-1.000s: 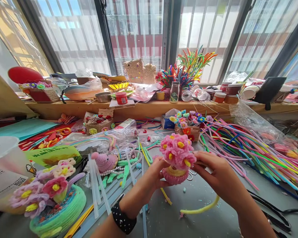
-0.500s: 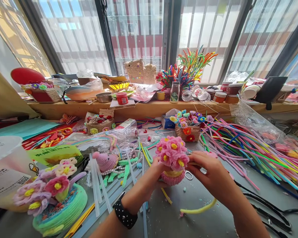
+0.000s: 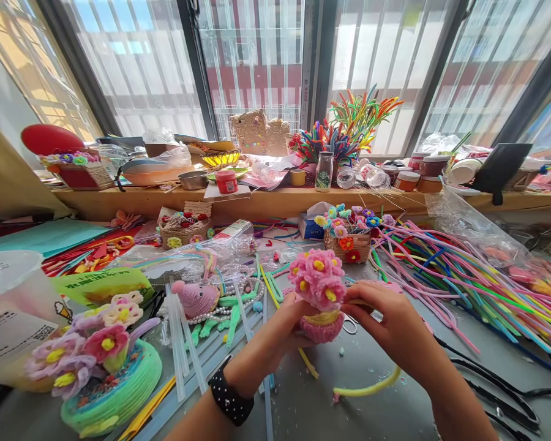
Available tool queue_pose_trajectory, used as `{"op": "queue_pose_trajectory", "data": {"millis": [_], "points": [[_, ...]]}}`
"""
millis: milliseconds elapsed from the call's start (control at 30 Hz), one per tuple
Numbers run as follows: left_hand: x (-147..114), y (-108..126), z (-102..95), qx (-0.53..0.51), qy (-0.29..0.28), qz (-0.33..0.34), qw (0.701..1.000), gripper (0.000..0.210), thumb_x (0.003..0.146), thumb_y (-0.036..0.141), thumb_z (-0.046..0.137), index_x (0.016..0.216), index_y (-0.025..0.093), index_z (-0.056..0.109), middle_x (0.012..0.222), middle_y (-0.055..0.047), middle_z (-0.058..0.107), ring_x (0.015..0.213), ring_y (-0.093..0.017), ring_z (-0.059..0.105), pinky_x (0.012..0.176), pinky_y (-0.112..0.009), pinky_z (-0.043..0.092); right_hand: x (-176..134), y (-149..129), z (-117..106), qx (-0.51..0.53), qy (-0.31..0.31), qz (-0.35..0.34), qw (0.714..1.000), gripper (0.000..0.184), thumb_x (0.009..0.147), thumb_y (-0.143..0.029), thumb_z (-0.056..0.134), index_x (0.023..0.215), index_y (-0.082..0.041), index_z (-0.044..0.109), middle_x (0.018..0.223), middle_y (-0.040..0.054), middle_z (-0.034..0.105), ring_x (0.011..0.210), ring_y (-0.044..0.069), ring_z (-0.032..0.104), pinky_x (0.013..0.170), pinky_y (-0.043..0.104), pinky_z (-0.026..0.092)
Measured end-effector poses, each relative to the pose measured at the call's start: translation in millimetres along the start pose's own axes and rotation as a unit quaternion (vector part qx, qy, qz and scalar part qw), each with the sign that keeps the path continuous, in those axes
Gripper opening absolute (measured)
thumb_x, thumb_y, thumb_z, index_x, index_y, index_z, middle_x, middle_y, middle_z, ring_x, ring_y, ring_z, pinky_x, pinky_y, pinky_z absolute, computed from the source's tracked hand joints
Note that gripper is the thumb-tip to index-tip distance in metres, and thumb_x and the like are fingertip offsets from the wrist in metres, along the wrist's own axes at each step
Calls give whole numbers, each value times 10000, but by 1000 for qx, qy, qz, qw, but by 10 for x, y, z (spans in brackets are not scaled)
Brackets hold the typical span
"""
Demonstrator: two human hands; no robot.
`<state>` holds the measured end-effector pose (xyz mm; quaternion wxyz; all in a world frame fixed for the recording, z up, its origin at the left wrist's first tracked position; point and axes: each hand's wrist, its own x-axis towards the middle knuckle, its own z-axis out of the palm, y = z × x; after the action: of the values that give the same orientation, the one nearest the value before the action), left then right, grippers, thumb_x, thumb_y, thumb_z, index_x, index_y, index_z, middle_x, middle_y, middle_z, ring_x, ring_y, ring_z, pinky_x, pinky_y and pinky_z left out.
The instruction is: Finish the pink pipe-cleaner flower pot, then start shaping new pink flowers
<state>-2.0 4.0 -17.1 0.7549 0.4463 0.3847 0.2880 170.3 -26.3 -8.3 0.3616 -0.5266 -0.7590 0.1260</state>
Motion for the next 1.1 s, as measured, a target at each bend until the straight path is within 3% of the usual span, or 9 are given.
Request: {"op": "queue_pose_trajectory", "data": {"millis": [167, 267, 467, 600, 800, 933, 1100], "points": [[-13, 28, 21, -5, -13, 20, 1000, 415, 690, 275, 614, 1086, 186, 528, 1211, -88, 527, 1079, -233, 499, 837, -326, 423, -19, 25, -40, 18, -3, 41, 999, 104, 819, -233, 508, 763, -197, 588, 720, 6, 624, 661, 144, 557, 614, 266, 420], [7, 2, 20, -4, -21, 28, 999, 414, 705, 272, 610, 1094, 179, 505, 1191, -98, 542, 1092, -242, 497, 839, -343, 420, -22, 27, -50, 84, -6, 74, 994, 132, 809, -292, 516, 765, -195, 595, 738, 17, 628, 677, 151, 575, 629, 269, 436], [36, -44, 17, -15, -11, 28, 999, 375, 697, 241, 589, 1057, 167, 514, 1145, -98, 569, 1075, -257, 509, 819, -357, 439, 32, 17, 40, 278, 16, 173, 945, 226, 697, -392, 630, 739, -170, 615, 606, -11, 567, 565, 120, 511, 500, 218, 386], [32, -48, 19, -31, -32, 31, 999, 378, 724, 244, 560, 1095, 175, 528, 1131, -80, 584, 1043, -224, 530, 817, -323, 440, 65, 3, 112, 336, 40, 195, 921, 226, 659, -387, 666, 687, -166, 625, 580, -33, 535, 531, 90, 439, 482, 202, 348], [37, -27, 17, -42, -33, 35, 998, 396, 755, 224, 535, 1144, 158, 501, 1182, -97, 568, 1027, -212, 549, 807, -310, 460, 76, 21, 122, 277, 62, 173, 943, 250, 695, -419, 622, 704, -170, 642, 606, -12, 532, 544, 111, 434, 474, 225, 332], [26, -6, 7, -56, -22, 35, 998, 441, 733, 224, 589, 1146, 127, 469, 1192, -141, 560, 989, -229, 580, 808, -339, 468, 50, 65, 79, 204, 55, 129, 969, 225, 755, -402, 568, 711, -189, 627, 720, 12, 556, 639, 135, 493, 560, 241, 377], [8, -8, -7, -61, 0, 45, 997, 489, 706, 244, 646, 1126, 102, 440, 1152, -180, 576, 962, -239, 598, 832, -366, 459, 15, 89, 15, 166, 47, 106, 979, 230, 788, -403, 535, 716, -198, 608, 742, 21, 537, 685, 151, 511, 604, 252, 398]]}}
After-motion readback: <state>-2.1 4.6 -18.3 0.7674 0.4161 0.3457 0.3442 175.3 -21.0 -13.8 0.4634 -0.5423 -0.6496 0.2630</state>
